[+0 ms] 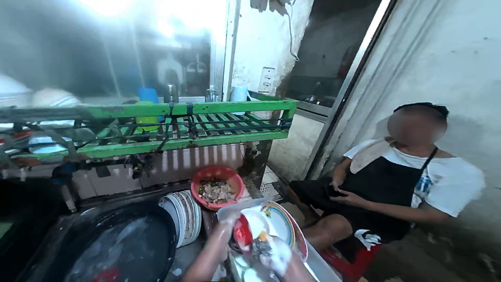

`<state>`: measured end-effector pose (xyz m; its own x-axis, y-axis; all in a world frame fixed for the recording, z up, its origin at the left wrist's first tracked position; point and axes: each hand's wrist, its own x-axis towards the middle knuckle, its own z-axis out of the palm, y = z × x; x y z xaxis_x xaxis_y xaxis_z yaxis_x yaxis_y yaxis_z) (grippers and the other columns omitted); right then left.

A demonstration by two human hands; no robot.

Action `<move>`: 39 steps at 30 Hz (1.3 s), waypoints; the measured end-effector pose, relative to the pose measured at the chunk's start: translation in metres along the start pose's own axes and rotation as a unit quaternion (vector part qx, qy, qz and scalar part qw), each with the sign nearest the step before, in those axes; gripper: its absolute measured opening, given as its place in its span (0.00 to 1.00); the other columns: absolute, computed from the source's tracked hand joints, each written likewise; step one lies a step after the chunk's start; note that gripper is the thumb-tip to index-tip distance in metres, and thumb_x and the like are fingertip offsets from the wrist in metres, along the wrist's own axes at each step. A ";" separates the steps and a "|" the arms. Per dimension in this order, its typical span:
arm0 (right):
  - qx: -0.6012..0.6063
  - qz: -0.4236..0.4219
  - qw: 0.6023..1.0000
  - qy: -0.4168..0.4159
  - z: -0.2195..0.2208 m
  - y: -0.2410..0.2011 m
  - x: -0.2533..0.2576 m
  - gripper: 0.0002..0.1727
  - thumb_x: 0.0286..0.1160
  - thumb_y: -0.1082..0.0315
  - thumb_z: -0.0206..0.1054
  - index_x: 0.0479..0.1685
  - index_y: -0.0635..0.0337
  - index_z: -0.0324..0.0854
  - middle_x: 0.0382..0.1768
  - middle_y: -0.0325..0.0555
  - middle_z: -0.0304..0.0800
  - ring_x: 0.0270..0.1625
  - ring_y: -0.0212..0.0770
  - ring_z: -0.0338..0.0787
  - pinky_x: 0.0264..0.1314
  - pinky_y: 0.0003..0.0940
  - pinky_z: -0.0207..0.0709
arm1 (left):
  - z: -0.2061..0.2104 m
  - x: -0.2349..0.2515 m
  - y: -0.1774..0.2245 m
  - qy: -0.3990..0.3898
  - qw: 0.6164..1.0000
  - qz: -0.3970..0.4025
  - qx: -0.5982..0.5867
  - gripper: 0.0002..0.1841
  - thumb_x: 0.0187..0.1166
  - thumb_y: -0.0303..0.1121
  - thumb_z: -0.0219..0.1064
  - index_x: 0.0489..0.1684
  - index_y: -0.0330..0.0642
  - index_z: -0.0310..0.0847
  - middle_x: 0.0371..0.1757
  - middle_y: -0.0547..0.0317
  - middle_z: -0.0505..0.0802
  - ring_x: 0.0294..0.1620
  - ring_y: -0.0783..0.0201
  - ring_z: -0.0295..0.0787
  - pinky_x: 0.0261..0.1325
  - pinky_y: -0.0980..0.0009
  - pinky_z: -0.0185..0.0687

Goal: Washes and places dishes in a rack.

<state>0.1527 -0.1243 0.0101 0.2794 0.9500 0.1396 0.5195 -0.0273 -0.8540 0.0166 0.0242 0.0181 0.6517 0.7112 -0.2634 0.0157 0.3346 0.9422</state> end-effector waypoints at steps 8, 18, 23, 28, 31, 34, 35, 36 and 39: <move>-0.115 0.157 0.981 -0.013 -0.009 0.026 -0.008 0.21 0.80 0.62 0.65 0.59 0.74 0.83 0.55 0.69 0.90 0.62 0.63 0.89 0.70 0.62 0.77 | -0.007 -0.004 0.002 0.060 0.998 -0.029 -0.008 0.29 0.93 0.53 0.46 0.80 0.41 0.70 0.67 0.41 0.87 0.63 0.48 0.88 0.58 0.47 0.86; 0.092 0.202 0.975 0.027 0.001 -0.025 0.008 0.21 0.75 0.68 0.71 0.64 0.73 0.81 0.57 0.65 0.89 0.62 0.56 0.88 0.71 0.55 0.77 | 0.064 -0.024 -0.036 0.055 0.973 0.141 0.175 0.23 0.92 0.31 0.47 0.73 0.19 0.72 0.72 0.26 0.81 0.75 0.44 0.77 0.81 0.52 0.68; 0.029 0.063 0.998 -0.014 0.007 -0.006 -0.003 0.19 0.75 0.63 0.72 0.54 0.71 0.87 0.50 0.64 0.93 0.57 0.58 0.92 0.65 0.61 0.80 | 0.048 -0.007 -0.012 -0.076 0.986 -0.040 0.143 0.32 0.96 0.51 0.36 0.67 0.33 0.79 0.59 0.44 0.90 0.59 0.58 0.88 0.65 0.56 0.84; 0.265 0.241 0.929 0.096 -0.005 -0.012 0.010 0.17 0.77 0.72 0.67 0.63 0.66 0.80 0.52 0.55 0.89 0.53 0.44 0.89 0.60 0.45 0.83 | 0.059 -0.009 -0.041 -0.026 0.962 0.221 0.160 0.27 0.89 0.34 0.40 0.77 0.22 0.68 0.76 0.32 0.78 0.77 0.55 0.76 0.82 0.60 0.69; 0.041 0.166 0.980 -0.097 -0.010 -0.013 0.013 0.21 0.75 0.64 0.71 0.59 0.73 0.82 0.55 0.69 0.88 0.61 0.63 0.87 0.66 0.66 0.76 | 0.054 -0.009 -0.023 -0.038 0.982 0.095 0.155 0.23 0.94 0.35 0.41 0.64 0.30 0.81 0.59 0.47 0.90 0.61 0.63 0.86 0.69 0.63 0.81; -0.171 -0.025 0.967 -0.189 -0.015 -0.012 0.011 0.17 0.82 0.62 0.65 0.52 0.70 0.84 0.55 0.67 0.88 0.64 0.66 0.86 0.66 0.69 0.76 | 0.044 -0.001 -0.008 -0.059 0.987 -0.079 0.128 0.22 0.95 0.42 0.44 0.56 0.36 0.83 0.43 0.53 0.93 0.45 0.63 0.91 0.52 0.61 0.88; -0.213 -0.084 0.959 -0.170 -0.019 -0.008 0.012 0.15 0.80 0.66 0.66 0.54 0.70 0.84 0.59 0.66 0.87 0.68 0.66 0.84 0.70 0.67 0.74 | 0.044 0.000 -0.007 -0.059 0.987 -0.109 0.105 0.22 0.95 0.44 0.43 0.54 0.38 0.82 0.39 0.54 0.93 0.41 0.63 0.92 0.45 0.61 0.89; -0.238 -0.124 0.953 -0.144 -0.023 -0.004 0.013 0.15 0.78 0.69 0.67 0.56 0.70 0.84 0.62 0.67 0.85 0.70 0.68 0.81 0.73 0.67 0.72 | 0.046 -0.001 -0.006 -0.057 0.987 -0.128 0.078 0.23 0.95 0.46 0.42 0.55 0.41 0.80 0.37 0.54 0.93 0.38 0.61 0.92 0.42 0.60 0.90; -0.248 -0.129 0.957 -0.082 -0.025 0.014 0.017 0.14 0.77 0.69 0.66 0.57 0.63 0.86 0.61 0.65 0.86 0.69 0.69 0.81 0.70 0.69 0.73 | 0.055 0.004 -0.006 -0.047 0.994 -0.071 0.069 0.24 0.95 0.45 0.41 0.59 0.37 0.80 0.43 0.50 0.93 0.43 0.59 0.92 0.47 0.57 0.90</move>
<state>0.1852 -0.1162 0.0128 -0.0185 0.9799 0.1985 0.8847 0.1086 -0.4534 0.0611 -0.0089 0.0224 0.7034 0.5993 -0.3821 0.2134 0.3347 0.9178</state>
